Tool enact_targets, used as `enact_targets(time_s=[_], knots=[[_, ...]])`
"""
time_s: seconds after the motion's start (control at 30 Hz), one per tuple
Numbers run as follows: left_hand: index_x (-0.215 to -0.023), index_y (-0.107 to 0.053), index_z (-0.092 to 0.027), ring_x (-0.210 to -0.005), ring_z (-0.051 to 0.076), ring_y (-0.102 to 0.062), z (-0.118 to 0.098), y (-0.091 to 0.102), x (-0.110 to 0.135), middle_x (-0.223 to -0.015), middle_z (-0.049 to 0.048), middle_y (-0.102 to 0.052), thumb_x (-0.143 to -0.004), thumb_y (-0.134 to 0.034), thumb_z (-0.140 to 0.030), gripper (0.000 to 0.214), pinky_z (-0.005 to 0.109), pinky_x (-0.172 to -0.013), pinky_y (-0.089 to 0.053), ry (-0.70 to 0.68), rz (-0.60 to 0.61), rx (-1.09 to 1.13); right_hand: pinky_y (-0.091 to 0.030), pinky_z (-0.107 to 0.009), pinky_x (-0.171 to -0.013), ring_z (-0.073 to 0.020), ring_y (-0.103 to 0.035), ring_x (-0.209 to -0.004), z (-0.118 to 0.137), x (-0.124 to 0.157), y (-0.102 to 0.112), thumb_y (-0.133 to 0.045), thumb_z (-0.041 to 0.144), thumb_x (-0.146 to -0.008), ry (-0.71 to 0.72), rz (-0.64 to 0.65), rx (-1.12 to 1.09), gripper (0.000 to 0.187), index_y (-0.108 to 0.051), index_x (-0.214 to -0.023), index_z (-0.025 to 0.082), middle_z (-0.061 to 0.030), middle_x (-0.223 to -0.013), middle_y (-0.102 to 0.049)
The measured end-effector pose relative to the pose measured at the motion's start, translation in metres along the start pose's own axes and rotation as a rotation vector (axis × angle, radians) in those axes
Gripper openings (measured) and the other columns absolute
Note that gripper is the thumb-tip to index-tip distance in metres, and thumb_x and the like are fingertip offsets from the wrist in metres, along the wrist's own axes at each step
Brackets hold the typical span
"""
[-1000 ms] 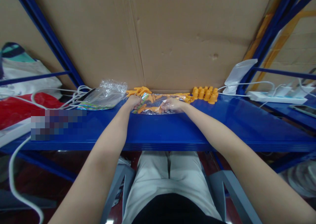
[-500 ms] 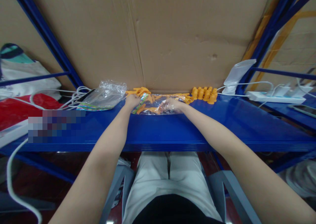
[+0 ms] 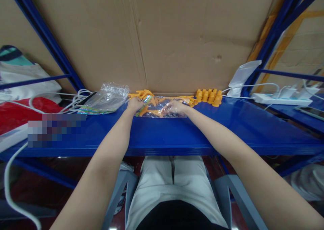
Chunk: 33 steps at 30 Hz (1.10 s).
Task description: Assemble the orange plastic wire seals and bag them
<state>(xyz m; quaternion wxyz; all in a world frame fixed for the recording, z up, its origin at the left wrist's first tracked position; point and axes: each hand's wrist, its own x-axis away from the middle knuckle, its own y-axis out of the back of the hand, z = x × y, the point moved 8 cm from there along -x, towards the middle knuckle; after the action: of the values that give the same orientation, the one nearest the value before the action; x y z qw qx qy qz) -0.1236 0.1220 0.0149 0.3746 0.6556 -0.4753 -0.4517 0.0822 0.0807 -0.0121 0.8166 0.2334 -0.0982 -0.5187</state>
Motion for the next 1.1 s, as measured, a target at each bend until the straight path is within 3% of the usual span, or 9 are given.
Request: enact_targets(time_s=[0.23, 0.4, 0.6, 0.77, 1.1], knots=[[-0.071, -0.066, -0.017, -0.097, 0.030, -0.069, 0.000, 0.003, 0.001, -0.089, 0.0136, -0.073, -0.082, -0.049, -0.025, 0.021, 0.032, -0.083, -0.054, 0.003, -0.060, 0.042, -0.050, -0.022, -0.070, -0.0110, -0.060, -0.068, -0.003, -0.004, -0.001, -0.074, 0.009, -0.073, 0.031, 0.017, 0.059, 0.016, -0.079, -0.088, 0.011, -0.0045, -0.076, -0.073], [-0.092, -0.065, -0.016, -0.101, 0.028, -0.067, -0.013, 0.014, 0.008, -0.097, 0.0116, -0.071, -0.086, -0.047, -0.026, 0.021, 0.037, -0.089, -0.052, -0.062, -0.210, 0.096, -0.051, -0.025, -0.078, -0.0113, -0.061, -0.072, -0.004, -0.004, -0.003, -0.077, 0.014, -0.074, 0.031, 0.054, 0.027, 0.013, -0.079, -0.087, 0.014, -0.0048, -0.082, -0.074], [-0.108, -0.058, -0.012, -0.119, 0.030, -0.057, -0.060, 0.000, 0.021, -0.116, 0.0173, -0.064, -0.087, -0.051, -0.028, 0.028, 0.044, -0.106, -0.042, -0.397, -0.301, 0.179, -0.053, -0.027, -0.078, -0.0121, -0.060, -0.073, -0.008, -0.005, -0.004, -0.080, 0.022, -0.075, 0.029, 0.073, 0.007, 0.013, -0.079, -0.086, 0.016, -0.0059, -0.084, -0.073], [-0.118, -0.054, -0.014, -0.126, 0.029, -0.051, -0.089, -0.015, 0.030, -0.126, 0.0161, -0.060, -0.091, -0.045, -0.030, 0.033, 0.048, -0.111, -0.037, -0.625, -0.307, 0.191, -0.053, -0.026, -0.078, -0.0103, -0.059, -0.068, -0.009, -0.005, -0.007, -0.080, 0.022, -0.075, 0.016, 0.083, -0.075, 0.009, -0.077, -0.081, 0.017, -0.0034, -0.079, -0.072], [-0.123, -0.052, -0.012, -0.132, 0.028, -0.048, -0.086, -0.019, 0.026, -0.135, 0.0178, -0.056, -0.094, -0.042, -0.034, 0.038, 0.048, -0.115, -0.034, -0.636, -0.279, 0.200, -0.052, -0.021, -0.072, -0.0088, -0.059, -0.066, -0.011, -0.007, -0.010, -0.077, 0.010, -0.073, 0.011, 0.141, -0.141, 0.006, -0.075, -0.072, 0.015, -0.0023, -0.074, -0.072]])
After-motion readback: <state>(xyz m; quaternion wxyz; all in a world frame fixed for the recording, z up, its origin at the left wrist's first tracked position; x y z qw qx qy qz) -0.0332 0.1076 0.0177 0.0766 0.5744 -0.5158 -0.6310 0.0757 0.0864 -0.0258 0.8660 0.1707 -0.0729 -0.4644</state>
